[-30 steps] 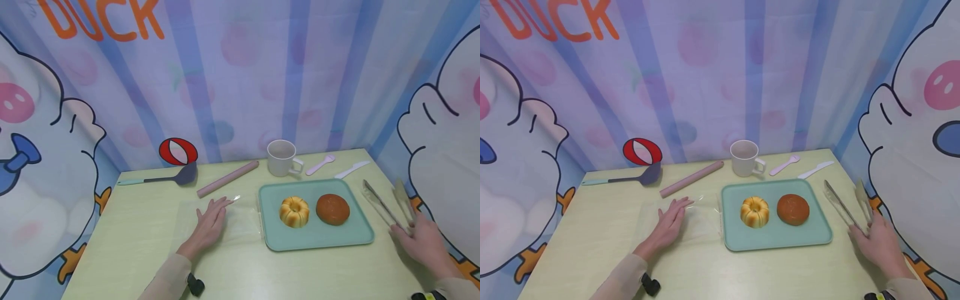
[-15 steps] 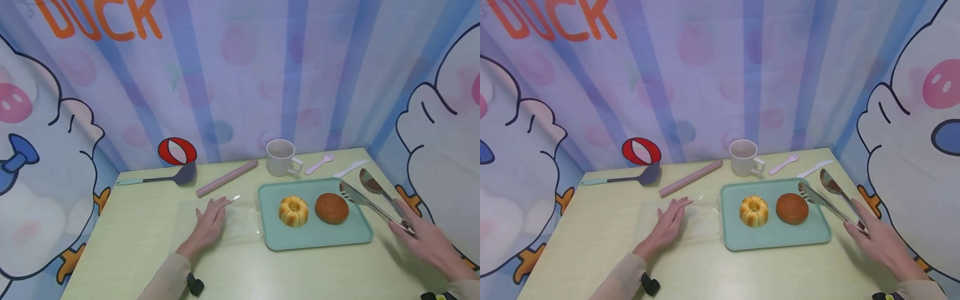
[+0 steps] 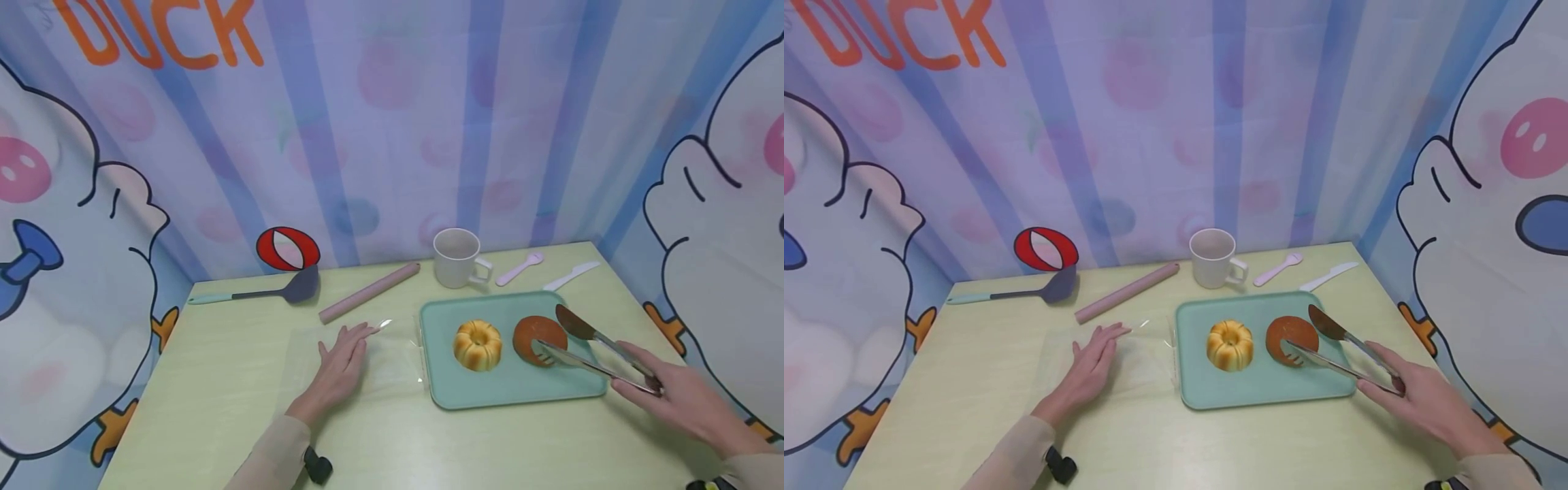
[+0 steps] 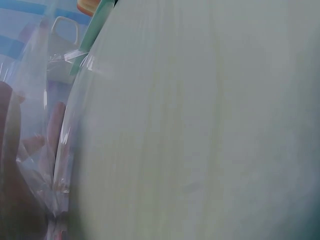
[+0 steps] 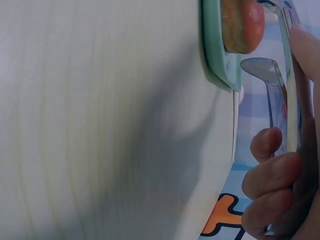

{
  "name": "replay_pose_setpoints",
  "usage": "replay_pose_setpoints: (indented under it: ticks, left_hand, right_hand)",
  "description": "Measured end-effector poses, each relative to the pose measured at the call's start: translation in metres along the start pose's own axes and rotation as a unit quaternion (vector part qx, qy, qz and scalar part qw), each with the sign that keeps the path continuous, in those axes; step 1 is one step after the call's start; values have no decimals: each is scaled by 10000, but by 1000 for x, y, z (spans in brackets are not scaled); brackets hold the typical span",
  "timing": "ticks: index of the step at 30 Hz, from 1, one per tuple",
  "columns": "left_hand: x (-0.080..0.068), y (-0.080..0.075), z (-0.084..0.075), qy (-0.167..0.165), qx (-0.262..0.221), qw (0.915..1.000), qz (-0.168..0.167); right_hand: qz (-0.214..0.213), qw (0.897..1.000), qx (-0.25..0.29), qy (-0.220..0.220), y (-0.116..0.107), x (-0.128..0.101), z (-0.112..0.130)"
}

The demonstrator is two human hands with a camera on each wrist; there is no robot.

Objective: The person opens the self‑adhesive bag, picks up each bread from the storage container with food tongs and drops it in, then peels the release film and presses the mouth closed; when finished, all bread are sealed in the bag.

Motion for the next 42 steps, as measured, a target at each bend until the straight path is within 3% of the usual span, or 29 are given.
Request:
replay_pose_setpoints:
  ticks: [13,35,42]
  left_hand:
    - [0,0,1,51,-37,10000,-21]
    - [0,-1,1,81,-53,10000,18]
    - [0,-2,2,86,-86,9999,14]
  right_hand:
    - [505,9981,-321,143,12,5,1]
    - [-5,9982,-600,-27,6,4,4]
    - [-451,9969,-532,-377,-6,11,12]
Point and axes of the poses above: each hand's wrist, its own x-axis towards the middle knuckle, its own y-axis out of the palm, z = x × y, the point moved 5 cm from there along x, towards the middle knuckle, and after that the axes turned 6 degrees about x, right-handed, at the moved point
